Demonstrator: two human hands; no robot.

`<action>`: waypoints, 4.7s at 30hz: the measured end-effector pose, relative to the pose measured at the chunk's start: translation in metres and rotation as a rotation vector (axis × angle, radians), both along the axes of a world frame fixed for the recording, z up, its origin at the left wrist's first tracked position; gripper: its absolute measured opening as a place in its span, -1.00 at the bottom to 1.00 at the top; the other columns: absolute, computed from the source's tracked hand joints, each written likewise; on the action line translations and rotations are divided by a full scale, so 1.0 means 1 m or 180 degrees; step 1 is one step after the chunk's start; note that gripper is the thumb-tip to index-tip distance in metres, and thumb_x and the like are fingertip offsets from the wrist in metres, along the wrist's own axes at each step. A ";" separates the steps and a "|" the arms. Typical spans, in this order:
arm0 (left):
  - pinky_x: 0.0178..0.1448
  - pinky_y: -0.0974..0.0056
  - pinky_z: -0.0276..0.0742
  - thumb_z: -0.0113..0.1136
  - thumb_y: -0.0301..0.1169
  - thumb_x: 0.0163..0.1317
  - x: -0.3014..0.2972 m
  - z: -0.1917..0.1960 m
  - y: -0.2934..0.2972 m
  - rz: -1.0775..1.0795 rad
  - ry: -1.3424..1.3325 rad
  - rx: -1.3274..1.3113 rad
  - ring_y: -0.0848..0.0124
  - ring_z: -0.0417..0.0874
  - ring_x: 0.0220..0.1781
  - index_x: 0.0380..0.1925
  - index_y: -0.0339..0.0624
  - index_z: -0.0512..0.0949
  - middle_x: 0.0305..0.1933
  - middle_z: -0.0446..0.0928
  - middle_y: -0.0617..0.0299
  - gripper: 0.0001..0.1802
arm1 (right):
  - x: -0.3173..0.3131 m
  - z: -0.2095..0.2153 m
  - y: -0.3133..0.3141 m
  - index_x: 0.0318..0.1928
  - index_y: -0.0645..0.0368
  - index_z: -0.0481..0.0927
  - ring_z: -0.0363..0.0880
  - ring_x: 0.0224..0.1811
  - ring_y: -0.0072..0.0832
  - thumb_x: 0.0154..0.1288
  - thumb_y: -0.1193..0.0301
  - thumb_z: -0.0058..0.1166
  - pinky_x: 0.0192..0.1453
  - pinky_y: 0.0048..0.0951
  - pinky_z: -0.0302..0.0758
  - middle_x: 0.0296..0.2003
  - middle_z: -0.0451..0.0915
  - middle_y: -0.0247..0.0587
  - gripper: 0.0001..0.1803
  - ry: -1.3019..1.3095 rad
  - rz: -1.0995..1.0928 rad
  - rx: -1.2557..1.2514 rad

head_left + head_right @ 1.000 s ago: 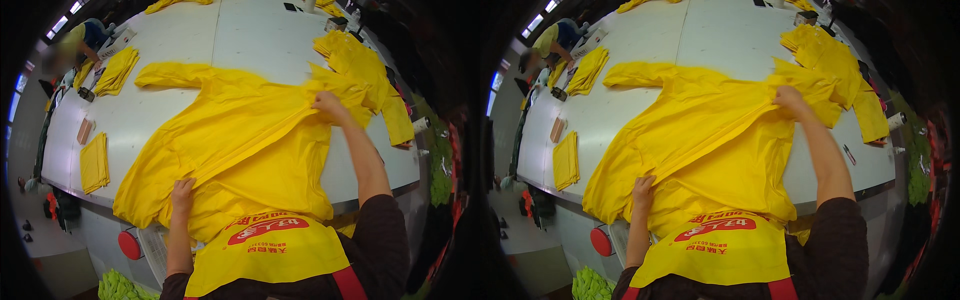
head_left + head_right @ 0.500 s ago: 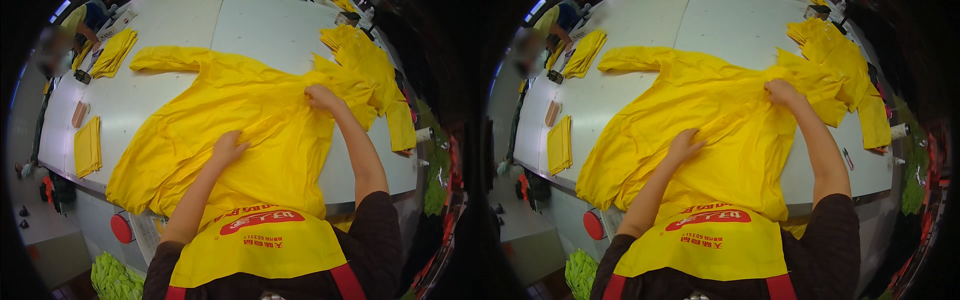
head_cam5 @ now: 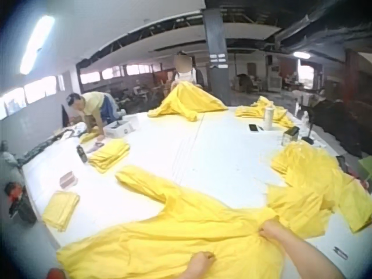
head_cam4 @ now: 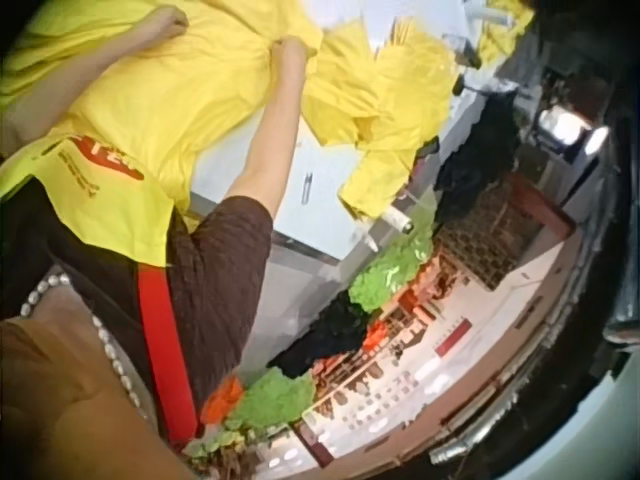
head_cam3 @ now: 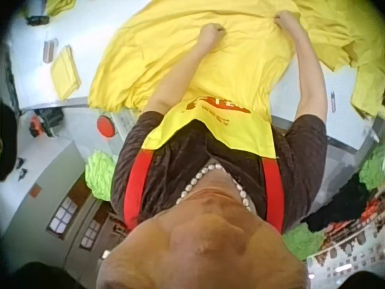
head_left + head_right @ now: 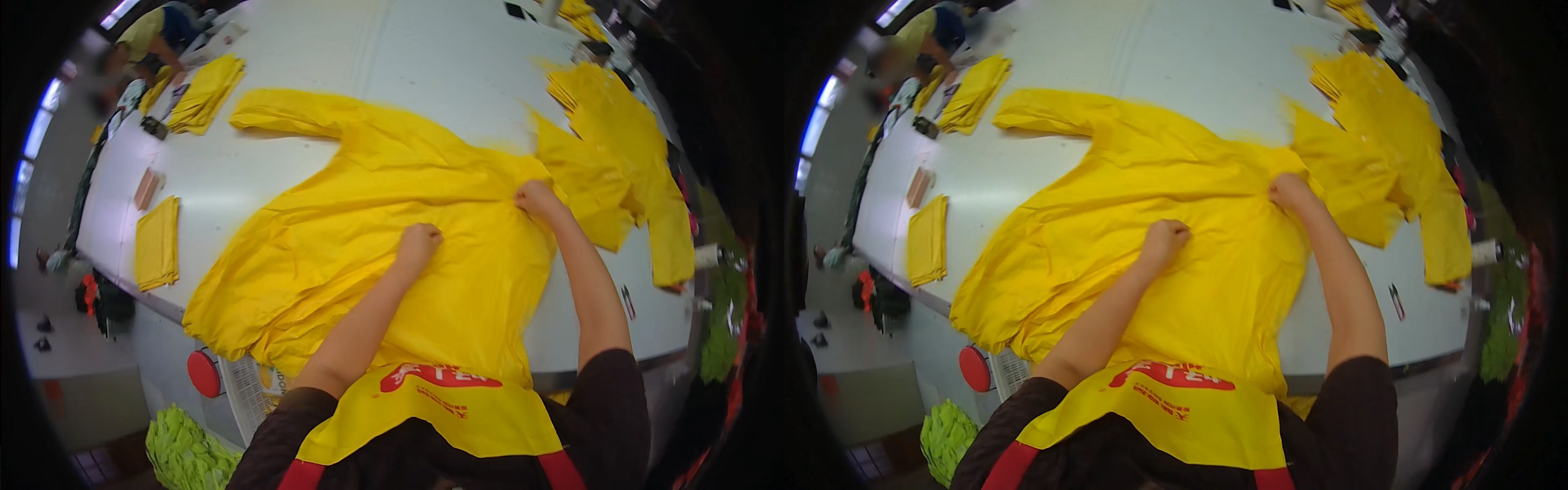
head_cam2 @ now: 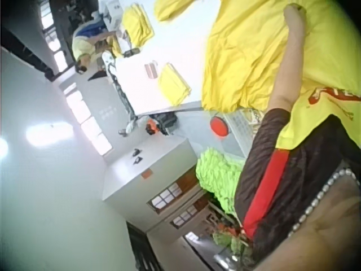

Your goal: The person folds a yellow raincoat on a large white table. They spread the coat flat, fold the sleeves inward, fold the body in half, and then fold it into a compact rectangle. The folded coat is placed on a stack of similar items.

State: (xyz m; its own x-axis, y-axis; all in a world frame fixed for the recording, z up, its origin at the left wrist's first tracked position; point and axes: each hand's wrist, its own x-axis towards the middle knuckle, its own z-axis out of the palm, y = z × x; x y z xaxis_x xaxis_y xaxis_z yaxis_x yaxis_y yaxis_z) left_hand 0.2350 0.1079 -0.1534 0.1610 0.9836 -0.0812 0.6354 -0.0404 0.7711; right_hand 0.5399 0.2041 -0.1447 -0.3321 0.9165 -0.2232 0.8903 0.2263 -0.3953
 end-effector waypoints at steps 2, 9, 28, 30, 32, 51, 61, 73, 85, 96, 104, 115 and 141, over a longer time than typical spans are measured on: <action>-0.21 0.17 0.53 0.17 -0.40 -0.01 0.002 -0.007 0.006 -0.0116 0.0206 0.0060 0.09 0.62 -0.35 -0.43 -0.26 0.64 -0.40 0.60 -0.02 -0.82 | 0.000 -0.011 -0.007 -0.54 0.26 0.58 0.55 -0.44 -0.04 -0.01 0.38 0.02 -0.33 -0.16 0.43 -0.49 0.54 0.12 -0.81 -0.0520 -0.0111 0.0309; -0.27 0.22 0.53 0.36 -0.35 -0.22 -0.004 -0.003 0.041 -0.0419 0.0220 -0.0760 0.22 0.63 -0.43 -0.56 -0.22 0.64 -0.50 0.61 0.06 -0.80 | 0.002 -0.011 -0.006 -0.56 0.29 0.57 0.57 -0.57 -0.31 -0.18 0.50 0.25 -0.44 -0.35 0.48 -0.60 0.58 -0.05 -0.86 0.0235 -0.0633 -0.0081; -0.10 0.15 0.51 0.17 -0.22 0.04 -0.051 0.013 -0.013 -0.0440 0.0615 -0.0356 0.15 0.60 -0.19 -0.22 -0.10 0.57 -0.25 0.60 0.10 -0.69 | -0.169 0.002 -0.054 -0.26 0.23 0.59 0.56 -0.28 -0.01 0.11 0.44 -0.07 -0.16 -0.14 0.47 -0.36 0.58 0.10 -0.77 0.0940 0.0436 0.0328; -0.05 0.09 0.49 0.14 -0.14 0.06 -0.091 0.021 -0.036 -0.0455 0.0864 -0.0443 0.10 0.59 -0.13 -0.21 -0.08 0.57 -0.21 0.59 0.08 -0.65 | -0.213 -0.017 -0.091 -0.14 0.21 0.56 0.52 -0.15 -0.06 0.12 0.43 -0.05 -0.06 -0.16 0.44 -0.24 0.58 0.06 -0.72 0.1702 0.0884 0.0248; -0.04 0.06 0.47 0.13 -0.20 0.04 -0.144 0.046 -0.070 -0.0353 0.1076 -0.0414 0.06 0.56 -0.12 -0.23 -0.12 0.55 -0.20 0.57 0.01 -0.68 | -0.249 0.009 -0.117 -0.22 0.21 0.57 0.51 -0.15 -0.06 0.13 0.41 -0.03 -0.05 -0.15 0.42 -0.28 0.58 0.05 -0.77 0.1274 0.1392 0.0619; -0.25 0.21 0.44 0.15 -0.30 0.16 -0.256 0.023 -0.189 0.1109 0.0402 0.0653 0.15 0.54 -0.34 -0.30 -0.21 0.60 -0.43 0.54 0.11 -0.78 | -0.294 0.007 -0.133 -0.42 0.31 0.52 0.50 -0.35 -0.04 0.15 0.35 0.04 -0.26 -0.19 0.43 -0.45 0.53 0.08 -0.77 0.1247 0.1444 -0.0324; -0.14 0.13 0.44 0.04 -0.17 0.20 -0.259 0.017 -0.160 0.0994 0.0437 -0.0368 0.06 0.56 -0.21 -0.28 -0.18 0.60 -0.30 0.58 0.00 -0.67 | -0.284 0.003 -0.120 -0.41 0.27 0.54 0.53 -0.46 -0.17 0.16 0.36 0.03 -0.33 -0.30 0.43 -0.49 0.56 0.02 -0.80 0.1158 0.0977 -0.0918; -0.24 0.22 0.52 0.18 -0.27 0.09 -0.264 0.022 -0.153 0.1361 0.0486 -0.0855 0.26 0.63 -0.35 -0.30 -0.11 0.65 -0.38 0.63 0.14 -0.77 | -0.291 0.000 -0.124 -0.24 0.20 0.64 0.61 -0.31 -0.25 0.10 0.39 0.10 -0.17 -0.36 0.51 -0.35 0.63 -0.04 -0.78 0.1042 0.1044 -0.0318; -0.19 0.14 0.54 0.19 -0.32 0.00 -0.255 0.032 -0.141 0.1018 0.1338 -0.0663 0.17 0.62 -0.29 -0.48 -0.04 0.68 -0.40 0.62 0.14 -0.87 | -0.296 0.015 -0.113 -0.33 0.24 0.66 0.61 -0.44 -0.42 -0.06 0.46 0.23 -0.30 -0.46 0.51 -0.47 0.64 -0.11 -0.79 0.0873 0.0601 -0.0818; -0.22 0.24 0.53 0.45 -0.22 -0.25 -0.281 0.039 -0.110 0.0786 0.0914 -0.1746 0.25 0.62 -0.35 -0.52 -0.14 0.66 -0.43 0.62 0.12 -0.70 | -0.304 0.022 -0.082 -0.40 0.18 0.67 0.57 -0.46 -0.51 -0.15 0.40 0.33 -0.35 -0.49 0.50 -0.51 0.64 -0.22 -0.78 0.0566 0.0960 -0.1607; -0.16 0.22 0.52 0.45 -0.18 -0.24 -0.281 0.034 -0.107 0.0742 0.1093 -0.1897 0.23 0.62 -0.28 -0.39 -0.17 0.65 -0.35 0.63 0.13 -0.60 | -0.306 0.014 -0.072 -0.41 0.16 0.66 0.56 -0.46 -0.54 -0.13 0.39 0.35 -0.36 -0.49 0.47 -0.51 0.64 -0.28 -0.79 0.0451 0.1369 -0.1598; -0.17 0.23 0.52 0.39 -0.12 -0.16 -0.276 0.036 -0.110 0.0871 0.1257 -0.2002 0.21 0.62 -0.26 -0.33 -0.11 0.66 -0.28 0.63 0.12 -0.60 | -0.321 0.014 -0.061 -0.43 0.08 0.68 0.57 -0.49 -0.51 -0.14 0.32 0.36 -0.41 -0.46 0.48 -0.53 0.64 -0.30 -0.79 -0.0241 0.1536 -0.1648; 0.03 0.09 0.36 -0.06 -0.53 0.23 -0.363 -0.045 -0.257 0.3332 0.1193 0.1336 -0.02 0.40 -0.03 -0.14 -0.38 0.42 -0.03 0.36 -0.10 -0.78 | -0.239 -0.007 -0.140 -0.60 0.08 0.45 0.50 -0.56 -0.26 0.14 0.26 0.09 -0.46 -0.27 0.42 -0.64 0.49 -0.24 -0.74 0.1336 0.0967 0.1933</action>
State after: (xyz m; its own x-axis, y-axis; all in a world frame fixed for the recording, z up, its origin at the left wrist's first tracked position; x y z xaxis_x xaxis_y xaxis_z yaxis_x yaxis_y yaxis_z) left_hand -0.1282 -0.1486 -0.1986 -0.7020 0.5837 0.4080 0.6929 0.4278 0.5804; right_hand 0.3008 0.0644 -0.1520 -0.5324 0.6936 0.4852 0.5592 0.7186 -0.4135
